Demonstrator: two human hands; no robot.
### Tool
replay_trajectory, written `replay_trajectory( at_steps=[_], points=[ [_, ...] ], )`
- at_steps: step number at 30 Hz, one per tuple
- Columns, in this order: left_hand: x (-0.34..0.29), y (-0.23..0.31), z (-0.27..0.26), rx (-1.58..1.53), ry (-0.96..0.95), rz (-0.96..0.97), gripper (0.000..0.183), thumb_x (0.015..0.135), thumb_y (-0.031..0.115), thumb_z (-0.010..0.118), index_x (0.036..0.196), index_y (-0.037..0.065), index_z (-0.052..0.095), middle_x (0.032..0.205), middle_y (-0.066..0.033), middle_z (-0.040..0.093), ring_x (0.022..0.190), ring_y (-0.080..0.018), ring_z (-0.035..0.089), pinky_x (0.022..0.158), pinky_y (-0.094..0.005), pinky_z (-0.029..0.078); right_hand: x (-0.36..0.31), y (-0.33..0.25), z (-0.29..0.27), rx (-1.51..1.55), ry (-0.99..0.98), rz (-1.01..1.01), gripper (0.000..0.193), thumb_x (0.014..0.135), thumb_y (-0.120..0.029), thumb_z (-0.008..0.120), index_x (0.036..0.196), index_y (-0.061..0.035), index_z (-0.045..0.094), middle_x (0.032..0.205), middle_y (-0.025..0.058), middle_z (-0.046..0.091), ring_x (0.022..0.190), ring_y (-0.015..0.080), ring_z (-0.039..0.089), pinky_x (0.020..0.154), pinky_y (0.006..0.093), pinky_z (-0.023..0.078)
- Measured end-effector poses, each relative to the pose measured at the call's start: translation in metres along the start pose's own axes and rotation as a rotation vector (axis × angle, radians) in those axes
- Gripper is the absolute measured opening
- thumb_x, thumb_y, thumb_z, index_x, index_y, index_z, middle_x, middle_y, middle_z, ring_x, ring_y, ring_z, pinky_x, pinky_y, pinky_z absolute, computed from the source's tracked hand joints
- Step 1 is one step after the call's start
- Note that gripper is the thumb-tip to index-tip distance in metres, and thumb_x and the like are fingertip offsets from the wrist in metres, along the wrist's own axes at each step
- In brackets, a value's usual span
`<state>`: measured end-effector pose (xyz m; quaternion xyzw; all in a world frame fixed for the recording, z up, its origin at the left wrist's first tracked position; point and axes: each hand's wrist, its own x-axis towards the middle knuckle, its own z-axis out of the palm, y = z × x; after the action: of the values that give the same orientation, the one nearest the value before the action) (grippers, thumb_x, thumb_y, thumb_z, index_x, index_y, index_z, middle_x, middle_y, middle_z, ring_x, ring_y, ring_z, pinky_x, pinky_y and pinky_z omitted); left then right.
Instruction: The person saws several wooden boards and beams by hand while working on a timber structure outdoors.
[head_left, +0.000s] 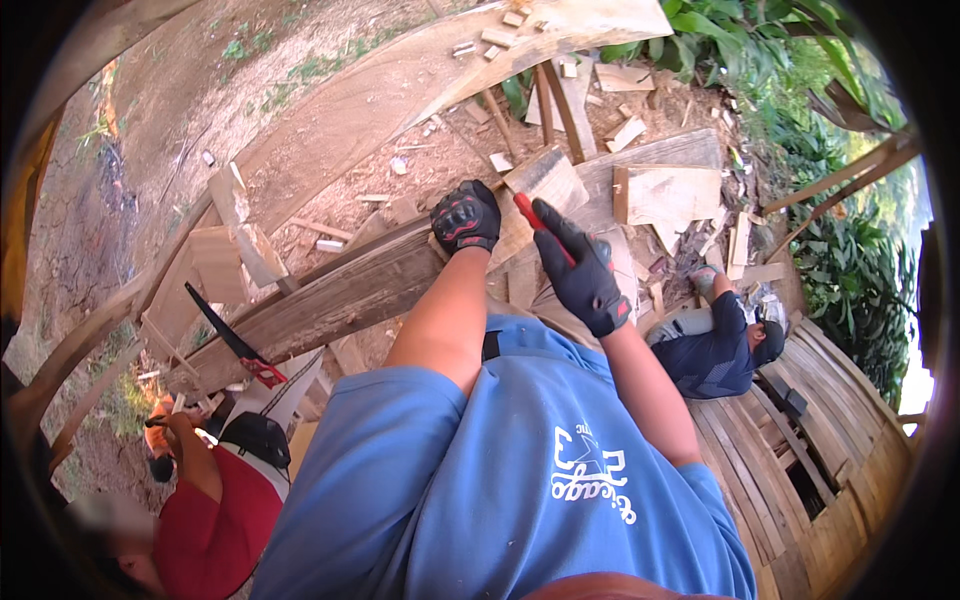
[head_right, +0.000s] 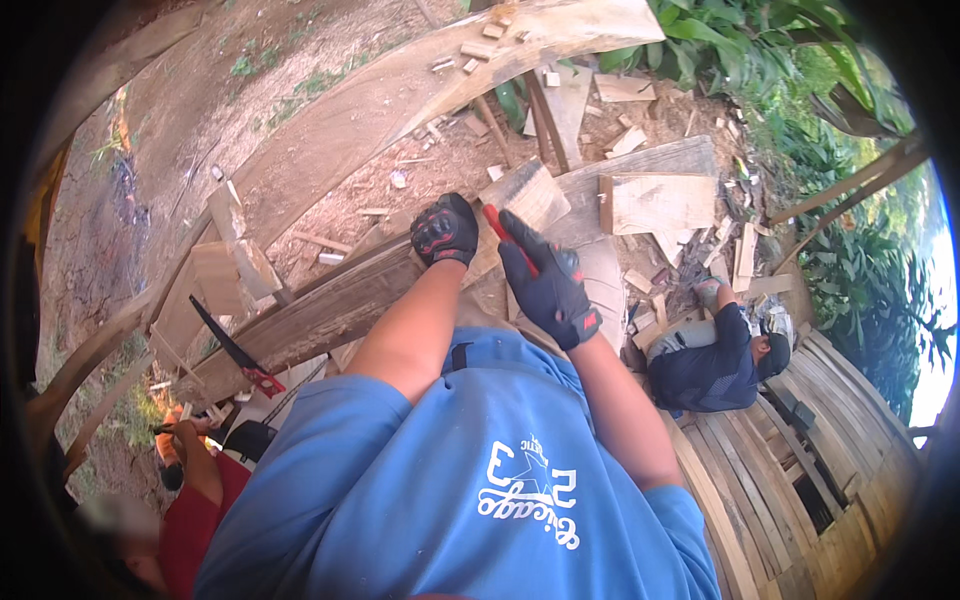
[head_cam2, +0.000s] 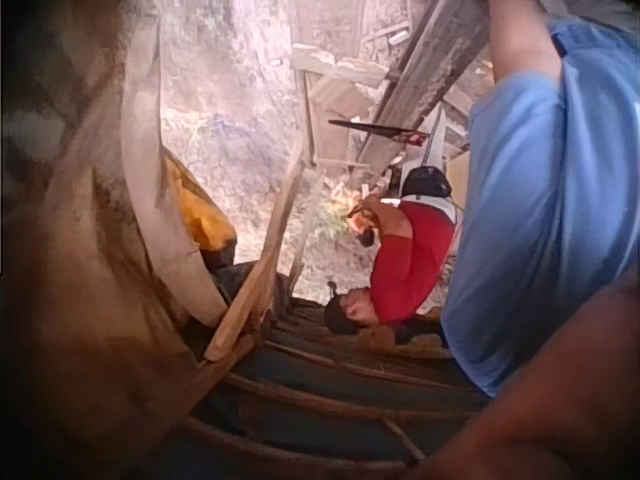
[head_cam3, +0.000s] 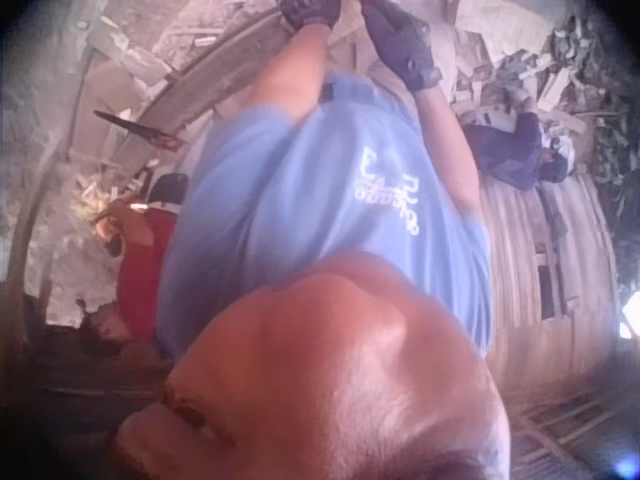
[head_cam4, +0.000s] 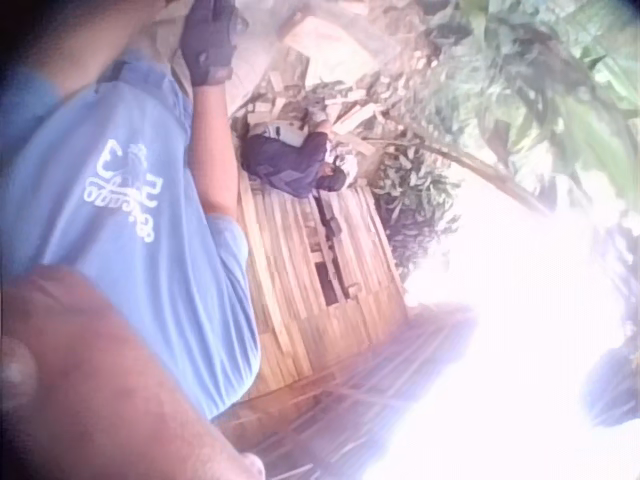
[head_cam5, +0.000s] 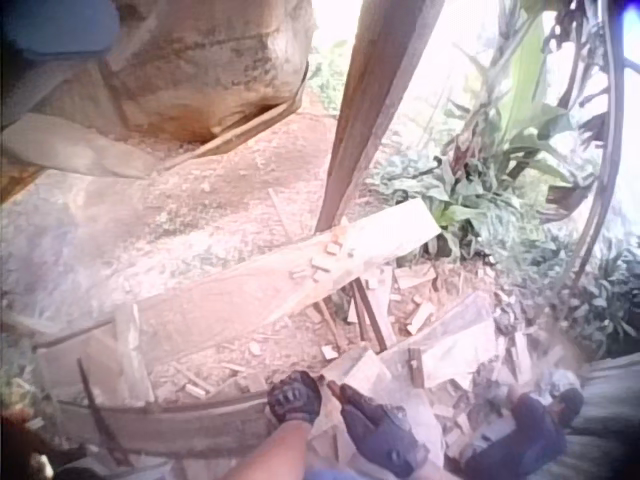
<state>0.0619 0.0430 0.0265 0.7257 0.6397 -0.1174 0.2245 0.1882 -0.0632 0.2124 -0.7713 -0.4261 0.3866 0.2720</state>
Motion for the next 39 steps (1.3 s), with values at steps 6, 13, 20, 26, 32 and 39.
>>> replay_trajectory(
  at_steps=[6,13,20,26,32,39],
  points=[
    [-0.016,-0.001,0.000,-0.035,0.092,0.263,0.043,0.106,0.040,0.049,0.100,0.010,0.079,0.101,-0.0175,0.080,0.095,-0.0387,0.077,0.092,-0.0540,0.056,-0.050,0.022,0.009,0.063,0.137,0.156,0.046,0.108,-0.026,0.065,0.151,-0.0081,0.066,0.131,0.0245,0.077,0.123,0.0385,0.075,0.105,0.0441,0.056],
    [-0.029,-0.039,-0.033,0.079,-0.230,0.654,0.104,0.082,0.081,0.073,0.152,0.007,0.056,0.151,-0.0179,0.060,0.139,-0.0362,0.061,0.117,-0.0505,0.048,-0.038,0.032,0.017,0.142,0.203,0.056,0.046,0.106,-0.026,0.067,0.145,-0.0025,0.070,0.125,0.0216,0.079,0.114,0.0281,0.075,0.100,0.0392,0.057],
    [-0.061,-0.066,-0.056,0.061,-0.409,0.530,0.109,0.071,0.064,0.091,0.154,0.003,0.053,0.150,-0.0220,0.064,0.136,-0.0386,0.064,0.116,-0.0498,0.050,-0.079,0.024,0.021,0.082,0.057,-0.218,0.050,0.108,-0.026,0.063,0.156,-0.0095,0.062,0.132,0.0254,0.076,0.124,0.0387,0.074,0.106,0.0437,0.055],
    [-0.056,-0.054,-0.073,-0.096,-0.445,0.361,0.097,0.070,0.052,0.094,0.148,0.009,0.060,0.149,-0.0217,0.061,0.141,-0.0409,0.058,0.116,-0.0499,0.051,-0.099,0.005,-0.002,0.167,0.010,-0.174,0.049,0.109,-0.024,0.061,0.155,-0.0059,0.060,0.152,0.0227,0.066,0.140,0.0369,0.064,0.118,0.0427,0.048],
    [-0.047,-0.037,-0.086,0.036,0.043,0.566,0.071,0.070,0.034,0.092,0.132,0.009,0.066,0.135,-0.0176,0.061,0.129,-0.0376,0.061,0.104,-0.0509,0.056,-0.108,-0.023,-0.024,0.041,0.211,-0.150,0.046,0.106,-0.026,0.068,0.150,-0.0144,0.069,0.128,0.0230,0.078,0.118,0.0338,0.077,0.100,0.0419,0.058],
    [-0.048,-0.037,-0.091,0.219,-0.040,0.736,0.072,0.080,0.047,0.083,0.135,0.005,0.062,0.132,-0.0203,0.065,0.123,-0.0361,0.067,0.102,-0.0492,0.056,-0.123,-0.001,-0.013,0.190,0.236,-0.004,0.046,0.107,-0.024,0.066,0.151,-0.0129,0.069,0.082,-0.0005,0.068,0.063,0.0067,0.057,0.064,0.0299,0.051]
  ],
)
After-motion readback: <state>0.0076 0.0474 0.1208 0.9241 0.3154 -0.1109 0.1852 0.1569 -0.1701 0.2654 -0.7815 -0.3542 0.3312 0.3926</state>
